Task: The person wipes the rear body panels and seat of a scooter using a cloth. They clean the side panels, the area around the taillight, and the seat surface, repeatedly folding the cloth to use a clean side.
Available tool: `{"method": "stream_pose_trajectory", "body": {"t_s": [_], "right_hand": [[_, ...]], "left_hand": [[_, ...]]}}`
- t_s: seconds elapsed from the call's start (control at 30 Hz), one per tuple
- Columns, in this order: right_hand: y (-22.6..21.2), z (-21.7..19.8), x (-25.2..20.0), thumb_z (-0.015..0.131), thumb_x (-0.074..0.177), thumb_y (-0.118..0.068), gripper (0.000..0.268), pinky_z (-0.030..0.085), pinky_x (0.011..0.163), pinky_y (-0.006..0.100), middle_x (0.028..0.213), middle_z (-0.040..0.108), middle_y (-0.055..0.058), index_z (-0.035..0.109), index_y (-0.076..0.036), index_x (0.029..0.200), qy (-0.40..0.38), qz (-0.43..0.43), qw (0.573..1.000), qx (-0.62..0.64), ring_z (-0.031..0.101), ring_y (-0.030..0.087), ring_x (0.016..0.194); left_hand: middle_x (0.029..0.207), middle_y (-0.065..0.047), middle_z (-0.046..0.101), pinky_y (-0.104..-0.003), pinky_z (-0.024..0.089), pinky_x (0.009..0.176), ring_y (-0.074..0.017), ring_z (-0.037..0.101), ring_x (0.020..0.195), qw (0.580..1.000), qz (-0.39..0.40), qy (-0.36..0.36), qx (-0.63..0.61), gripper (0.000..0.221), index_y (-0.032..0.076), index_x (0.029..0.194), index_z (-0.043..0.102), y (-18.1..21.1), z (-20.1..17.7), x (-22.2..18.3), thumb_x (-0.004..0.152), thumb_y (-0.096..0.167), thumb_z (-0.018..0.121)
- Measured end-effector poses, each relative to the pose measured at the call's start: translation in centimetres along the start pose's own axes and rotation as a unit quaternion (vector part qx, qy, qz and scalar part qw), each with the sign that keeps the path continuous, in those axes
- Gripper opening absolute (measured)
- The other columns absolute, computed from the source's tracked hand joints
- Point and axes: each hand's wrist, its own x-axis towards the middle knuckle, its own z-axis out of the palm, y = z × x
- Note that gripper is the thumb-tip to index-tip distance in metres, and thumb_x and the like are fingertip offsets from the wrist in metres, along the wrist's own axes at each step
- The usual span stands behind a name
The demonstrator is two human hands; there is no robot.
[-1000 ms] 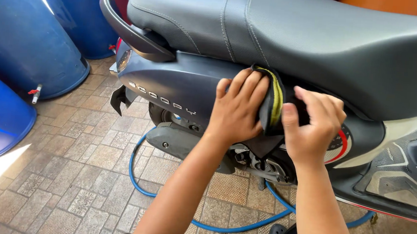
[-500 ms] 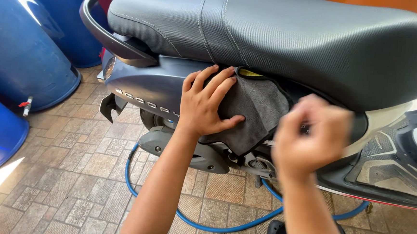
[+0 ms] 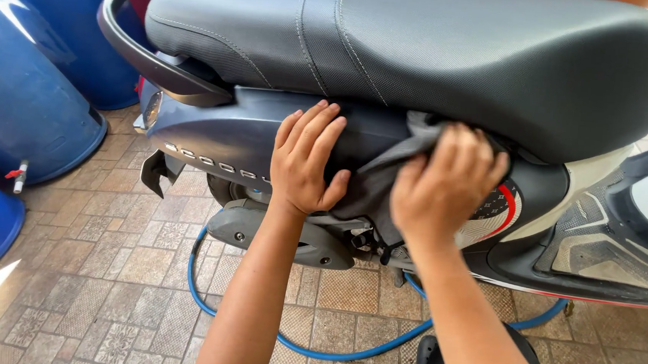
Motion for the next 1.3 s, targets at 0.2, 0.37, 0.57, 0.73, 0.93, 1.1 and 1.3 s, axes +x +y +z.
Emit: {"method": "stream_pose_trajectory", "body": {"t_s": [0.2,0.37,0.57,0.73,0.93,1.1,1.3], "right_hand": [[-4.1,1.9,-1.6,0.042,0.101,-0.029,0.056,0.016,0.119,0.065,0.152,0.053,0.017,0.053,-0.002,0.149,-0.031,-0.089,0.995,0.018,0.045,0.037,0.145],[1.4,1.6,-3.3,0.021,0.107,-0.051,0.072,0.019,0.115,0.063,0.142,0.058,0.021,0.058,0.000,0.142,0.050,-0.062,0.996,-0.045,0.053,0.042,0.135],[10.9,1.8,-7.3,0.027,0.100,-0.025,0.058,0.030,0.113,0.053,0.140,0.048,0.025,0.049,0.009,0.141,0.073,0.107,0.990,0.058,0.050,0.046,0.130],[10.3,1.9,-7.3,0.017,0.112,-0.021,0.055,0.020,0.119,0.056,0.147,0.044,0.032,0.044,0.010,0.149,0.031,0.079,0.994,0.068,0.039,0.050,0.140],[5.8,1.0,-5.9,0.048,0.097,-0.039,0.068,0.005,0.120,0.062,0.155,0.045,0.024,0.045,0.004,0.150,0.018,0.061,0.994,0.084,0.036,0.045,0.147],[15.3,5.5,-10.7,0.036,0.098,-0.022,0.057,0.019,0.123,0.056,0.152,0.042,0.026,0.044,0.003,0.148,0.087,0.204,0.970,0.103,0.037,0.048,0.145],[10.3,0.9,-6.7,0.042,0.106,-0.006,0.057,0.020,0.123,0.066,0.155,0.023,0.047,0.024,0.014,0.156,0.065,0.284,0.951,0.104,0.025,0.064,0.144]], "left_hand": [[0.131,-0.017,0.066,-0.047,0.041,0.111,-0.0357,0.064,0.125,0.999,0.018,0.035,-0.009,0.063,0.000,0.130,0.064,0.2,-0.1,0.4,0.104,0.044,0.028],[0.131,-0.014,0.066,-0.047,0.040,0.112,-0.0339,0.062,0.127,0.999,0.019,0.029,0.035,0.065,0.003,0.130,0.066,0.4,0.0,0.4,0.101,0.051,0.033],[0.132,-0.012,0.066,-0.047,0.038,0.111,-0.0334,0.061,0.126,0.998,0.016,0.021,0.062,0.065,0.004,0.132,0.067,0.7,0.2,0.3,0.099,0.054,0.041],[0.133,-0.010,0.066,-0.048,0.037,0.110,-0.0328,0.059,0.127,0.997,0.023,0.008,0.073,0.063,0.008,0.133,0.068,0.6,0.1,0.5,0.099,0.056,0.045],[0.135,-0.012,0.065,-0.056,0.032,0.112,-0.0370,0.057,0.128,0.996,0.052,-0.025,0.064,0.055,0.010,0.133,0.070,3.8,1.2,1.3,0.091,0.041,0.053],[0.145,-0.012,0.062,-0.061,0.030,0.114,-0.0398,0.053,0.135,0.995,0.070,-0.055,0.040,0.056,0.013,0.138,0.068,7.6,4.1,1.0,0.095,0.045,0.051],[0.144,-0.013,0.063,-0.062,0.031,0.113,-0.0423,0.055,0.134,0.989,0.065,0.004,0.131,0.058,0.017,0.139,0.067,7.7,6.0,-0.6,0.096,0.050,0.047]]}}
